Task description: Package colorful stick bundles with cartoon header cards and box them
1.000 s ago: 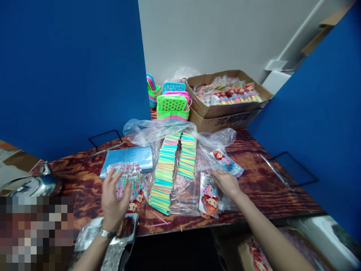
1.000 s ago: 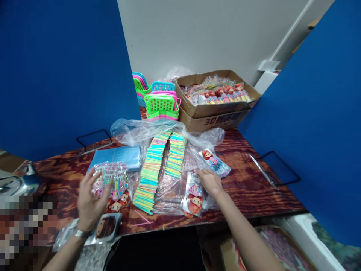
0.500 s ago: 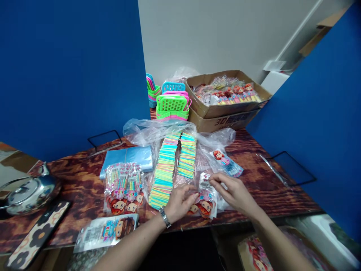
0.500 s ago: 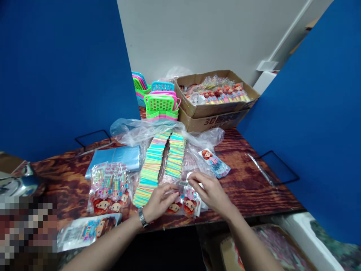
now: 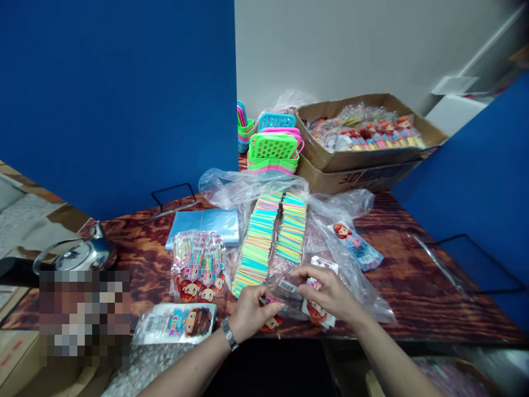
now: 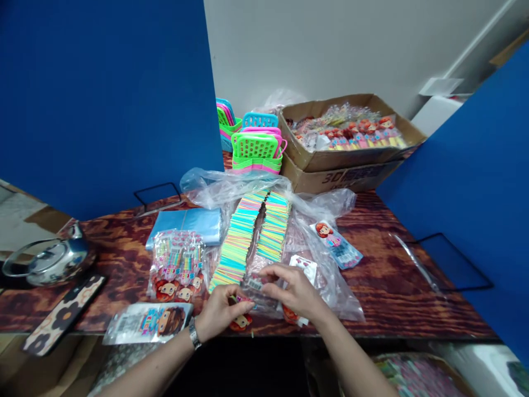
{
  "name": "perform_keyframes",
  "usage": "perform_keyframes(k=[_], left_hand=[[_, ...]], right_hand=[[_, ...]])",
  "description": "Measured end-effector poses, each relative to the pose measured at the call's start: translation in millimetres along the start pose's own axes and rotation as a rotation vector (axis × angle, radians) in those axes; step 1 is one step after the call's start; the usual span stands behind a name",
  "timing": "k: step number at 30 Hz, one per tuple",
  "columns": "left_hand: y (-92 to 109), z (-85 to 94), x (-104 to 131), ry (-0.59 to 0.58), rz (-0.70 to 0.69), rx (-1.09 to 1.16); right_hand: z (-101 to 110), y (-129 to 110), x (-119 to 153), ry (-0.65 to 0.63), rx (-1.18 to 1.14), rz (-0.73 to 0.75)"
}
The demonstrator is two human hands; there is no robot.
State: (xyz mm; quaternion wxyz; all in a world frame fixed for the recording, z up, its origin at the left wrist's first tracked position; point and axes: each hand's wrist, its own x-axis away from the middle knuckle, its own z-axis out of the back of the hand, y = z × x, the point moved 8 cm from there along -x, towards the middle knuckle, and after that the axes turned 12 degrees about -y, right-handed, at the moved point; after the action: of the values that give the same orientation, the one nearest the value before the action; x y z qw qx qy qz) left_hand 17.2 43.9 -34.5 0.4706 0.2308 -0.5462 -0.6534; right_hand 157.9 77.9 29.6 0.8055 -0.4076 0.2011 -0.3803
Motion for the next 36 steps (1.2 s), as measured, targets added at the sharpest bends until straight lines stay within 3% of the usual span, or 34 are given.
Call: perform_keyframes(k=[3, 8, 11, 15, 17, 20, 23, 25, 31, 36], left_hand=[[4, 0.3, 3, -0.021, -0.037, 0.102], [11, 10.0, 6, 0.024, -0.086, 0.069], [3, 7.2, 3, -0.016, -0.065, 0.080], [-15, 7.2, 1, 0.035, -0.008, 0.139], [-20, 5.6, 2, 0.039, 0.004, 0.185], [-19, 2.2, 5, 0.007, 0.007, 0.271], [-14, 0.5, 9, -0.022, 0.013, 0.350], [-12, 1.0, 10, -0.028, 0.017, 0.406], [-13, 1.3, 12, -0.050, 0.101, 0.650], [-11, 4.1, 11, -0.079, 0.076, 0.656]], right_hand=[[-2, -12, -7, 0.011, 0.109, 0.034], [-2, -23, -11, -0.017, 0.164, 0.065], [-3, -26, -10, -0.039, 0.191, 0.062], [-9, -30, -6, -0.078, 0.165, 0.059], [-10, -24, -6, -0.093, 0.104, 0.054], [-7, 6, -12, -0.057, 0.037, -0.021], [5, 39, -21, 0.087, 0.192, -0.167], [4, 45, -28, 0.094, 0.238, -0.197], [-24, 5, -35, -0.101, -0.329, -0.010], [-22, -11, -28, 0.012, -0.199, -0.055]])
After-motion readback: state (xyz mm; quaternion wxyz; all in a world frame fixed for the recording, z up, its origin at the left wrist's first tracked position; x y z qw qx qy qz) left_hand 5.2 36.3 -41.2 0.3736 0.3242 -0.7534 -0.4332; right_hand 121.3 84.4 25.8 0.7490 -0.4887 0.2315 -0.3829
